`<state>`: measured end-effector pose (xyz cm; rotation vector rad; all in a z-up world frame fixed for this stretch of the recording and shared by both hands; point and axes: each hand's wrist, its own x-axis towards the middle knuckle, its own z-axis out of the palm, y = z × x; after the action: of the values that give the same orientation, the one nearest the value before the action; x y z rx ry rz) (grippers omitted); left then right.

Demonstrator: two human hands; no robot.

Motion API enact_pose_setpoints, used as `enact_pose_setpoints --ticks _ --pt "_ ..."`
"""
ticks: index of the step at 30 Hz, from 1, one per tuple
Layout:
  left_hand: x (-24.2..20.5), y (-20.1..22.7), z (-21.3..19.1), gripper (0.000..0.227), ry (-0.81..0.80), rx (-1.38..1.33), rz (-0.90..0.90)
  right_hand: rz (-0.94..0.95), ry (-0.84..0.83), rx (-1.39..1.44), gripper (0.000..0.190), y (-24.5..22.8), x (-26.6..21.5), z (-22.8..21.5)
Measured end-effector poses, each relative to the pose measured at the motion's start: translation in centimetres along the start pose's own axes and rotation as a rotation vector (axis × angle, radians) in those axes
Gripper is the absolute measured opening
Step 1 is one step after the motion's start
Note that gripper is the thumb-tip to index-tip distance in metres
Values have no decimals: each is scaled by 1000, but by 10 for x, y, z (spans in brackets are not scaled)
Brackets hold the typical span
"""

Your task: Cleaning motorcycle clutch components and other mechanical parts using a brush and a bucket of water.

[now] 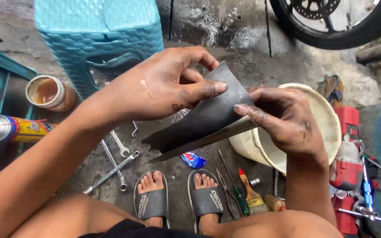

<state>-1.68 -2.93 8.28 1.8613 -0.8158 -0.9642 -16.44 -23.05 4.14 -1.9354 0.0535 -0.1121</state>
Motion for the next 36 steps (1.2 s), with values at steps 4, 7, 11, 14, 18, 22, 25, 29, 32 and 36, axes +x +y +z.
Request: enact_pose_setpoints --ticks 4,7,11,14,18,22,25,29,32,36 --pt "1 -22 7 35 -15 -68 56 7 36 -65 17 14 -4 3" --pt "-3 -33 6 38 -27 -144 201 88 10 0 10 17 -6 6" --pt "-6 -30 6 37 32 -155 98 82 -23 -69 17 12 -5 8" --pt "-5 -32 10 34 57 -86 154 39 -81 -134 20 15 -3 10" --pt "0 -36 22 32 42 75 417 12 -204 -78 15 17 -2 10" --pt "6 -44 27 11 111 134 353 96 -214 -51 14 14 2 16" --pt "10 -53 24 12 129 112 314 16 -239 -111 16 23 2 12" --pt "10 -50 29 11 123 70 262 95 -177 -92 14 20 3 15" --pt "12 -49 32 11 86 151 251 -43 -201 -153 13 16 6 17" --pt "8 -45 32 20 88 326 305 -74 -82 -197 12 6 4 25"
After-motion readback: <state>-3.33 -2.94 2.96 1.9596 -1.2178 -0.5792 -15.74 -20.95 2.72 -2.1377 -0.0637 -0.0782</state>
